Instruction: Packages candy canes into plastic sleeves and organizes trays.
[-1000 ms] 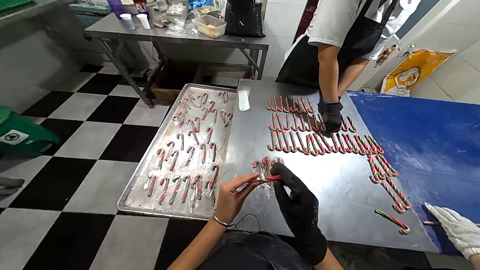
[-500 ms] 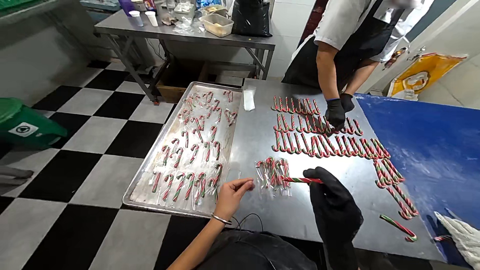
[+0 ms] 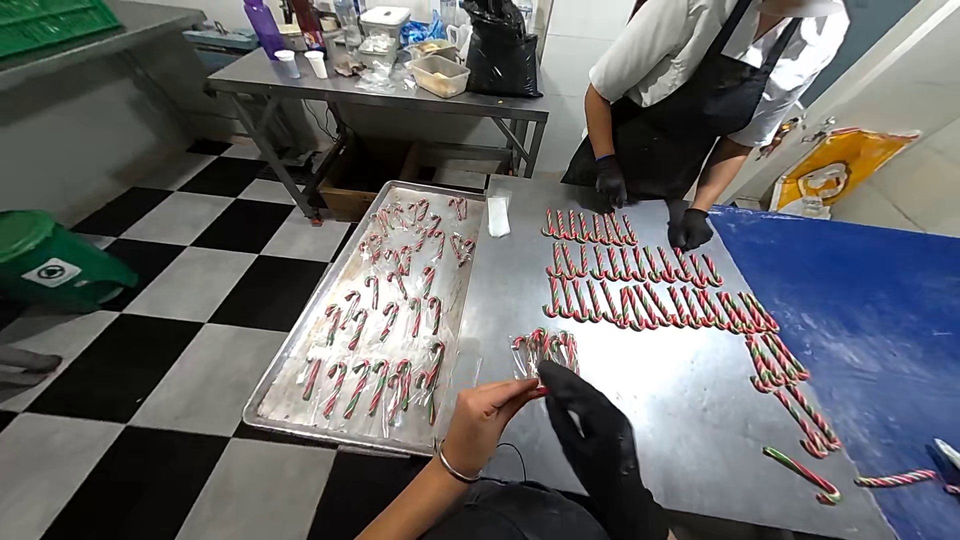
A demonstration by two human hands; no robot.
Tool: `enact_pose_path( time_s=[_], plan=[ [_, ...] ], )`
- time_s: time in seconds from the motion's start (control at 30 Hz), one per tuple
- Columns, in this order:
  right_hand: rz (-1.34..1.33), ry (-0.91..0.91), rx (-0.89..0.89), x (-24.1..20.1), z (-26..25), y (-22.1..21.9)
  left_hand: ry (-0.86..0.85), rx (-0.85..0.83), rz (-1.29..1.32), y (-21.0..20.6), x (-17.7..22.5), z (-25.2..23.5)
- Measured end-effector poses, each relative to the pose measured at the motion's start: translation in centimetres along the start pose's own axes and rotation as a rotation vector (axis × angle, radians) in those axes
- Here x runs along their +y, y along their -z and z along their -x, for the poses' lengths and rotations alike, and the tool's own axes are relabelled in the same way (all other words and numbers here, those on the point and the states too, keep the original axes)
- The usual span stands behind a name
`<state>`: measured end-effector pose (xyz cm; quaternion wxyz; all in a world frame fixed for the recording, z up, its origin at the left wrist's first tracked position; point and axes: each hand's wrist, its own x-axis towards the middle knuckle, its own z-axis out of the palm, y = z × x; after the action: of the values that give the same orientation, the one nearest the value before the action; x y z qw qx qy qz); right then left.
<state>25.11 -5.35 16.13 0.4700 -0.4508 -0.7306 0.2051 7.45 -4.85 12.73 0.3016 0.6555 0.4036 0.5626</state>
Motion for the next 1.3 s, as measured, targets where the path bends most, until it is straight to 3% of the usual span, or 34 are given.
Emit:
enact_pose_path(
  time_s=[0.1,0.17,0.23,0.33,0.47,0.57,0.67,0.77,0.9,1.0,1.1,1.2,1.3],
  plan=[
    [0.298,-0.113,-0.363,1.0,2.0,0.1,0.1,0.078,0.015,-0.9,-0.6,1.1],
    [0.133,-0.36,-0.542,-0.3,1.9,1.1,0.14,0.032,0.022,-1.5,-0.6,1.8],
    [-0.067,-0.418,-0.483,0.2,2.1,1.0,0.118,-0.085,0.053,-2.0,-0.1,2.2],
    [-0.021,-0.441,-0.302,1.2,2.0,1.0,0.19,-0.126,0.036,-1.4,-0.7,1.6],
    [0.233,-0.413,-0.01,6.0,1.0,1.3,0.816,0.047,-0.314,2.8,-8.8,0.3],
    [0.218,-0.435,0.092,10.5,1.3,-0.5,1.063,0.047,-0.402,4.5,-13.8,1.0],
    [0.219,-0.51,0.016,14.4,3.5,-2.3,1.041,0.102,-0.333,4.4,-15.5,2.1],
    [0.434,-0.418,-0.264,15.3,6.2,-0.6,0.963,0.109,-0.225,4.5,-15.7,2.7],
    [0.786,-0.422,-0.52,16.5,7.0,9.7,0.902,0.143,-0.08,5.5,-15.5,2.6],
    [0.979,-0.691,-0.586,20.7,7.8,20.2,0.968,0.174,-0.103,6.0,-14.9,2.5],
    [1.003,-1.042,-0.451,24.4,10.2,26.3,0.924,0.245,-0.064,6.5,-13.3,2.0],
    [0.883,-1.151,-0.376,23.7,9.7,24.7,0.769,0.355,-0.027,6.7,-11.8,1.4],
    [0.855,-1.003,-0.582,19.2,7.2,16.8,0.75,0.293,0.046,6.6,-9.9,0.5]
  ],
)
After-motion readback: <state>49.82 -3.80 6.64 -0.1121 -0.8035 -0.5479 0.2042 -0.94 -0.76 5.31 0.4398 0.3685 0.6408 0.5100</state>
